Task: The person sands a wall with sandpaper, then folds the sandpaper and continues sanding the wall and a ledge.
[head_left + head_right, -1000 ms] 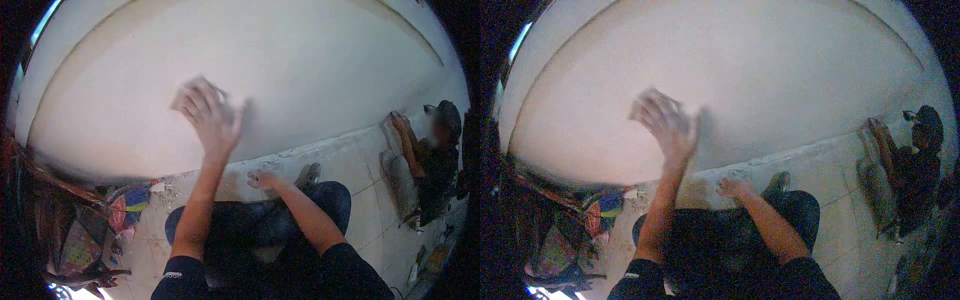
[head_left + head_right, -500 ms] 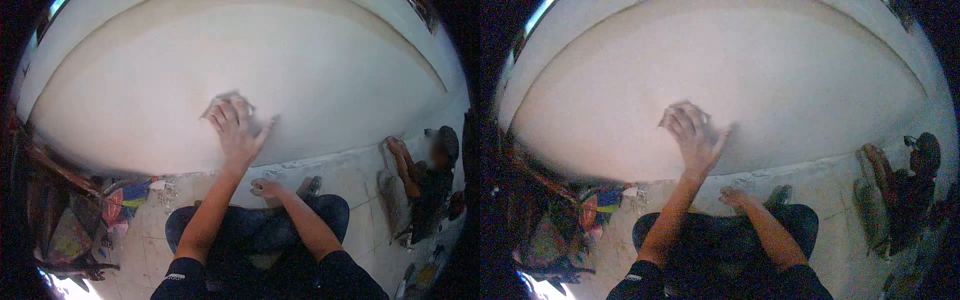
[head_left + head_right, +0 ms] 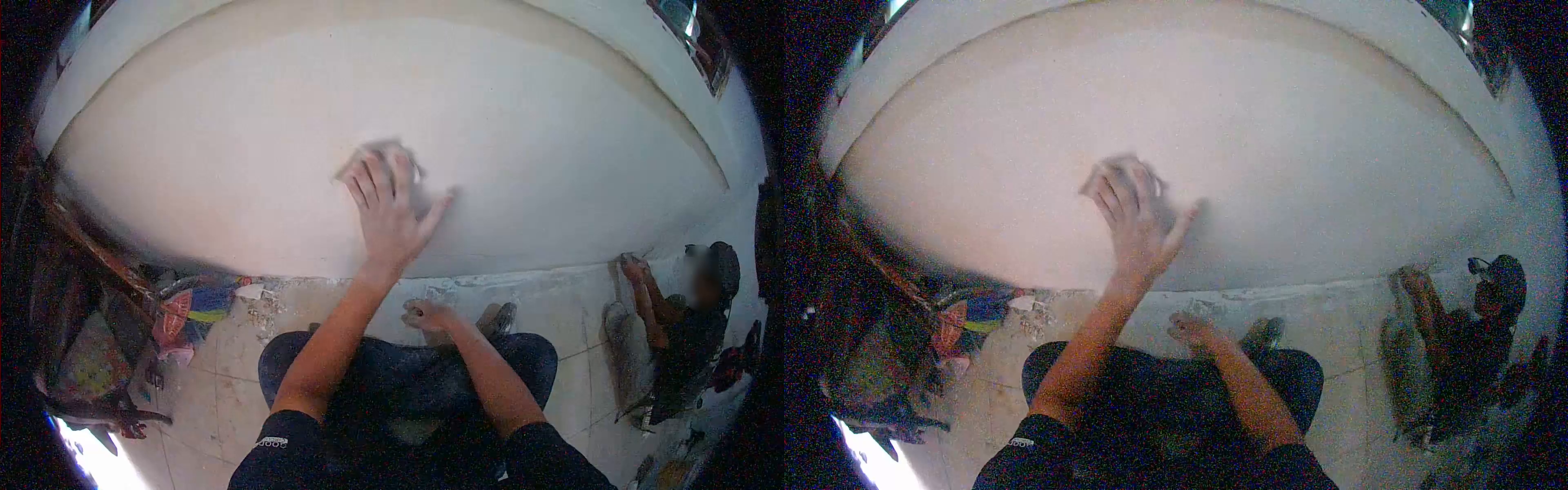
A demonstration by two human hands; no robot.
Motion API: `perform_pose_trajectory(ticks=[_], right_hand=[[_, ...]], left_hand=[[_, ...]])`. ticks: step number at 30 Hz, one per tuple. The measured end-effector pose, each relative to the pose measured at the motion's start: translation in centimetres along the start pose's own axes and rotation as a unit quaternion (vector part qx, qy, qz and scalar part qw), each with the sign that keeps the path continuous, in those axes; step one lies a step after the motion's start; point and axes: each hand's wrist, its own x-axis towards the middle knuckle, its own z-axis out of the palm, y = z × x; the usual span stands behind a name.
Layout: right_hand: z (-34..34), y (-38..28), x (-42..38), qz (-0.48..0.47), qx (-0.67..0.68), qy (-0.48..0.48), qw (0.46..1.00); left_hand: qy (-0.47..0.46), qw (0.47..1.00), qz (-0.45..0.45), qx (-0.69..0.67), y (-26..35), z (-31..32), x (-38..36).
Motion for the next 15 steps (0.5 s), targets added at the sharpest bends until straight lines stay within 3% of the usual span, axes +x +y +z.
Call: perform_pose_trajectory(ticks=[2, 4, 8, 10, 15], right_hand=[[0.0, 0.2, -0.5, -0.033, 0.002, 0.051, 0.998], [-1.9, -2.2, -1.0, 0.056, 0.057, -0.022, 0.997], [-1.8, -2.3, -0.9, 0.065, 0.033, -0.008, 0.997], [-1.6, -2.5, -1.2, 0.049, 0.048, -0.004, 0.998], [-2.0, -2.6, -1.3, 0.062, 0.034, -0.017, 0.997]], left_hand=[[0.008, 1.0, -0.006, -0.002, 0.0, -2.0, 2.8], [0.047, 0.999, -0.011, 0.016, -0.4, -3.2, 4.4], [0.037, 0.998, 0.034, 0.023, -0.7, 0.5, -0.5], [-0.018, 0.999, 0.045, 0.015, -0.1, 0.9, -2.1], [-0.009, 0.999, 0.021, 0.022, -0.3, -2.8, 3.8]])
